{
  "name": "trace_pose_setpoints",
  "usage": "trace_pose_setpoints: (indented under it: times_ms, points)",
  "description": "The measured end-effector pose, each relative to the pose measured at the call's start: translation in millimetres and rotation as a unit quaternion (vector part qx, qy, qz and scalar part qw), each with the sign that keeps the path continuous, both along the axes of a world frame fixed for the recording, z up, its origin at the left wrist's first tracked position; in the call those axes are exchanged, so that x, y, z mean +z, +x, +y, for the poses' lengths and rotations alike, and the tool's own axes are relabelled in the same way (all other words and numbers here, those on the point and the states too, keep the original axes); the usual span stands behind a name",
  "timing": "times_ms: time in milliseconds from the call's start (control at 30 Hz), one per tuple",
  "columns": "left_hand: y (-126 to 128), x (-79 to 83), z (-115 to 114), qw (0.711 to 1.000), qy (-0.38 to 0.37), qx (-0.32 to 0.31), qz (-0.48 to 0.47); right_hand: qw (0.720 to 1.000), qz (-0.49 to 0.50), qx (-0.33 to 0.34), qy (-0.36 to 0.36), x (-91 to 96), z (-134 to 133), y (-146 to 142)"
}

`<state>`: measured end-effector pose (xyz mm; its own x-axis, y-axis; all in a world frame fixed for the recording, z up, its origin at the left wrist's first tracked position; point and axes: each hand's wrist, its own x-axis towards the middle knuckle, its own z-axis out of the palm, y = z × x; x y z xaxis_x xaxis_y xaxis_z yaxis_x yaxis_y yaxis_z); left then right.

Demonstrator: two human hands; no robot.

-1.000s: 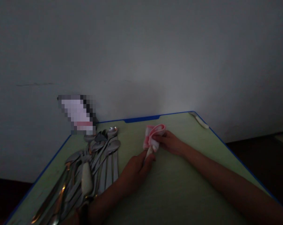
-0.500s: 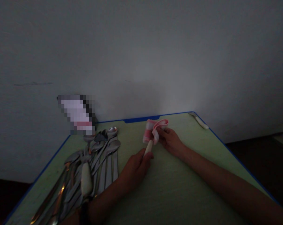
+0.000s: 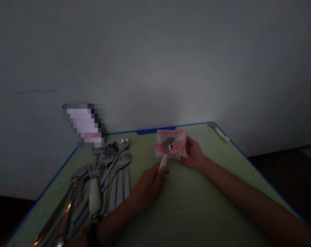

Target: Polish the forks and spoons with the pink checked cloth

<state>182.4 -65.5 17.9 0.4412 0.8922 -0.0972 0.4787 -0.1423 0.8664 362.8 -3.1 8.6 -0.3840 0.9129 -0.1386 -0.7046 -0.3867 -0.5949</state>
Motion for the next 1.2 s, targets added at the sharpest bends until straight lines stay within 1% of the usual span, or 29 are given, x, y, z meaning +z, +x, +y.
trace_pose_setpoints:
  times_ms: [133, 300, 400, 533, 600, 733, 900, 967, 1200]
  points:
    - [0, 0.7, 0, 1.000, 0.012, -0.003, -0.005, 0.999, -0.012, 0.031, 0.028, -0.8, 0, -3]
    - [0, 0.5, -1, 1.000, 0.013, -0.008, 0.004, 0.998, -0.004, 0.057, 0.029, -6.3, 3, -1]
    - [-1, -1.3, -2, 1.000, 0.000, -0.007, -0.012, 0.998, 0.006, 0.062, 0.017, -5.7, 2, 1]
    - [-1, -2.9, -5, 0.999, 0.019, 0.011, -0.036, 0.999, 0.009, 0.049, -0.001, -3.5, 0, 3]
    - [-1, -2.9, -5, 0.999, 0.027, 0.013, -0.028, 0.999, 0.012, 0.050, -0.011, -3.6, -1, 4]
    - [0, -2.5, -3, 1.000, 0.027, -0.009, 0.009, 0.997, 0.016, 0.065, -0.029, -4.3, 0, 5]
    - [0, -1.3, -3, 0.997, 0.059, -0.022, 0.043, 0.995, 0.024, 0.078, -0.049, -1.9, -1, 5]
    - [0, -0.1, -4, 0.996, 0.060, -0.027, 0.054, 0.995, 0.035, 0.078, -0.058, -0.9, -2, 5]
    - [0, -1.3, -4, 0.997, 0.056, -0.022, 0.039, 0.993, 0.038, 0.098, -0.050, 0.5, -3, 7]
